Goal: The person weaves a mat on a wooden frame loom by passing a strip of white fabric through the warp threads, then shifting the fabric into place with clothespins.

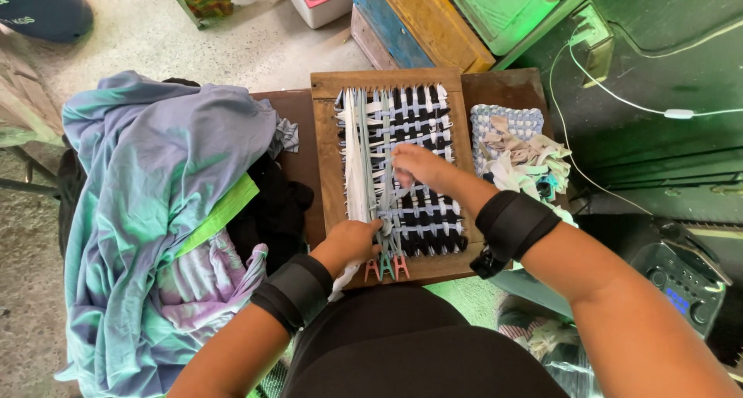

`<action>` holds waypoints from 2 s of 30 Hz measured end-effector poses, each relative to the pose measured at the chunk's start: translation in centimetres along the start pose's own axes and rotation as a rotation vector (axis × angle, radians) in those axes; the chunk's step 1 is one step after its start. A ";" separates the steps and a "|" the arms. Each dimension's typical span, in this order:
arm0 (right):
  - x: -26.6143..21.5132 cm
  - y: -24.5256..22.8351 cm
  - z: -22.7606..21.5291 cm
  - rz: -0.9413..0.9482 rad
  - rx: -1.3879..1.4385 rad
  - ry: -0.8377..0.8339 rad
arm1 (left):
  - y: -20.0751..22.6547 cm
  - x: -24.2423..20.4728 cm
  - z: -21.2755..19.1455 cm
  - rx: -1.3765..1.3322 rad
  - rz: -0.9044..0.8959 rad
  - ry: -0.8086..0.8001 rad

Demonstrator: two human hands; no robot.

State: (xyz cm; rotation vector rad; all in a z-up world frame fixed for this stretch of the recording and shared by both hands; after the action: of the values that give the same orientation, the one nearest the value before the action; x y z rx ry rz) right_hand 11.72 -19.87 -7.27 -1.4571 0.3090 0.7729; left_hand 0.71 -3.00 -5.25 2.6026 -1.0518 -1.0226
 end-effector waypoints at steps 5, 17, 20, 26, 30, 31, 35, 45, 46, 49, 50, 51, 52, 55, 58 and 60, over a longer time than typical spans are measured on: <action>-1.7 -11.8 0.3 -0.556 -0.560 0.100 | -0.1 -0.3 -0.2 -0.023 -0.018 0.019; -1.5 -17.4 1.4 -0.730 -0.394 0.238 | -0.7 0.8 0.2 -0.107 -0.094 -0.010; -7.1 -18.3 6.4 -0.576 -0.454 -0.022 | -0.6 0.2 -2.6 -0.177 -0.203 0.055; -13.6 -17.6 11.4 -0.488 -0.679 -0.449 | -2.1 1.9 -4.9 -0.233 -0.312 0.281; -13.9 -15.5 11.6 -0.626 -0.761 -0.641 | -4.0 4.3 -1.7 -0.066 -0.271 0.302; -13.3 -15.0 11.1 -0.617 -0.756 -0.628 | -3.6 4.3 -1.5 -0.067 -0.257 0.294; -10.1 -14.1 9.1 -0.595 -0.748 -0.371 | -3.2 4.6 -0.9 0.033 -0.276 0.202; -2.8 -3.9 5.4 -0.318 -0.836 -0.020 | -0.2 5.5 2.0 0.253 0.028 0.383; -2.6 -3.0 5.8 -0.319 -0.843 -0.022 | 0.1 4.9 1.3 0.250 0.026 0.390; -2.4 0.0 5.6 -0.241 -0.949 0.042 | 0.9 4.0 1.1 0.254 0.003 0.315; -2.5 0.0 5.8 -0.297 -0.953 0.067 | 0.8 3.9 1.9 0.288 -0.005 0.268; -2.5 -0.2 6.0 -0.357 -0.958 0.091 | 0.6 4.0 2.5 0.324 -0.014 0.223; -2.3 -0.4 5.9 -0.356 -0.966 0.090 | 0.2 4.1 2.2 0.319 -0.015 0.230; -3.7 -0.2 7.5 -0.460 -1.024 0.131 | 1.3 2.3 2.5 0.422 0.080 0.399; -3.5 -1.9 7.5 -0.364 -1.193 0.231 | 0.7 3.7 2.0 0.378 0.089 0.353; -3.5 -1.1 7.8 -0.248 -1.313 0.196 | 0.3 4.5 3.1 0.283 0.035 0.168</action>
State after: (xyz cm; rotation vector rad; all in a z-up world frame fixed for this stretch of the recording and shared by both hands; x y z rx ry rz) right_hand 7.87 -13.26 -3.20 -2.7411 -0.3288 0.6166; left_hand 0.90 -5.90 -9.90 2.8156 -1.2752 -0.6741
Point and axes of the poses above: each hand's wrist, its own x-axis towards the middle knuckle, its own z-axis out of the palm, y = z × x, the point moved 8 cm from there along x, towards the middle knuckle, and after that the axes turned 11 degrees about x, right-handed, at the moved point
